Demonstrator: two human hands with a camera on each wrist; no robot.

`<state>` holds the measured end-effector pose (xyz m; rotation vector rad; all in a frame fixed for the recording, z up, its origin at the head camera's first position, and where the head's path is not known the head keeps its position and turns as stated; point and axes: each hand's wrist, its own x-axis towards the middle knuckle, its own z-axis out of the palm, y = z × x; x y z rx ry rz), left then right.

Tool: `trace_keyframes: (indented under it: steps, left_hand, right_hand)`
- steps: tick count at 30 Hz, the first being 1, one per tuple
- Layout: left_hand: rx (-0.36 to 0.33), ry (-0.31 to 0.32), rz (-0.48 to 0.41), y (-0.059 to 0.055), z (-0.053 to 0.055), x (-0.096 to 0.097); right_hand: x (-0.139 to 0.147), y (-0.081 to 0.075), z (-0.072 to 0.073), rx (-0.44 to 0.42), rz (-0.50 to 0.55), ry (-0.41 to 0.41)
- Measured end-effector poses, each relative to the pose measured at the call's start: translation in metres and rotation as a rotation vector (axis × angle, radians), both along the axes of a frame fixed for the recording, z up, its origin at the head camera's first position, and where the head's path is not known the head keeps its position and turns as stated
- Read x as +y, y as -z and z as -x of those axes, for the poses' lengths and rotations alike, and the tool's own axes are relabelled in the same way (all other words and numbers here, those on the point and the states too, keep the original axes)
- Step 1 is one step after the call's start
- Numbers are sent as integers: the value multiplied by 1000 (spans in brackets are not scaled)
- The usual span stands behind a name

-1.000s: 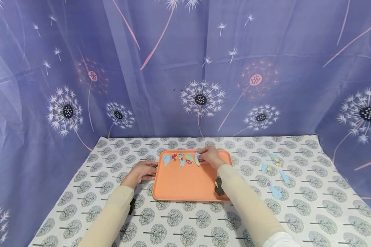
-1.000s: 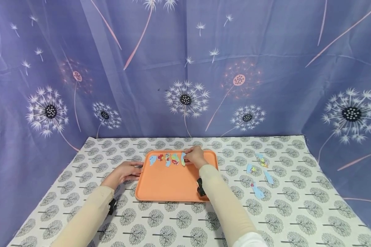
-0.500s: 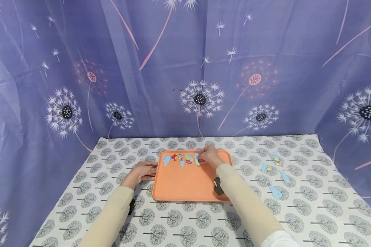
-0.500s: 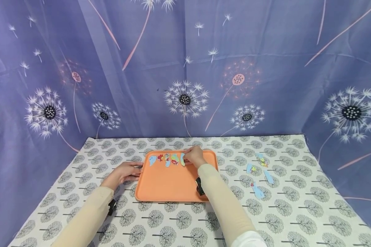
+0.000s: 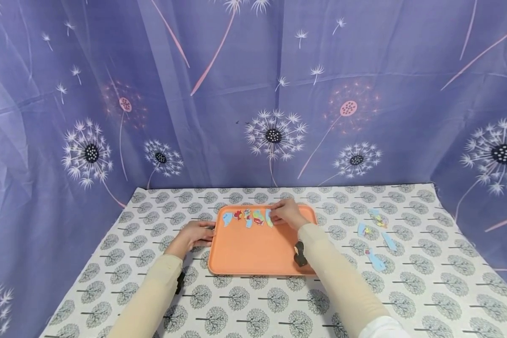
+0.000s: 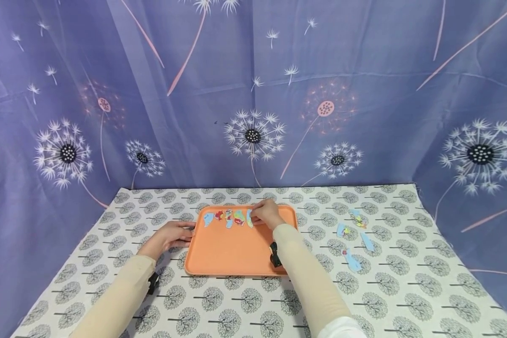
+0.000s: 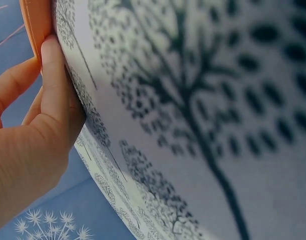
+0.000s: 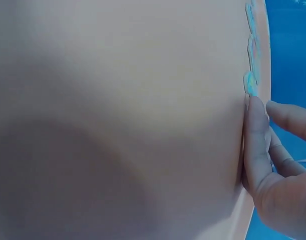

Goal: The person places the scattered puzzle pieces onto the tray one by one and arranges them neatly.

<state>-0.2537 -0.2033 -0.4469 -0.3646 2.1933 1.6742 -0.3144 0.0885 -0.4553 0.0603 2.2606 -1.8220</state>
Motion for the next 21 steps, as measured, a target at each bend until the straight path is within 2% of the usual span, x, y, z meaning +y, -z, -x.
trace_keyframes:
  steps: [4,10,17,21]
  left_hand:
    - [2,0,-5,1,0,-1]
    - [10,-8,-8,1,0,-1]
    - [5,-1,-16,1,-1,-1]
    - [11,1,-27,1,0,-1]
  right_hand:
    - [5,-1,2,-12,39,-12]
    - [17,-7,0,58,32,-54]
    - [45,-14,-6,115,-29,-100]
    - [65,-20,-11,184,-105,-136]
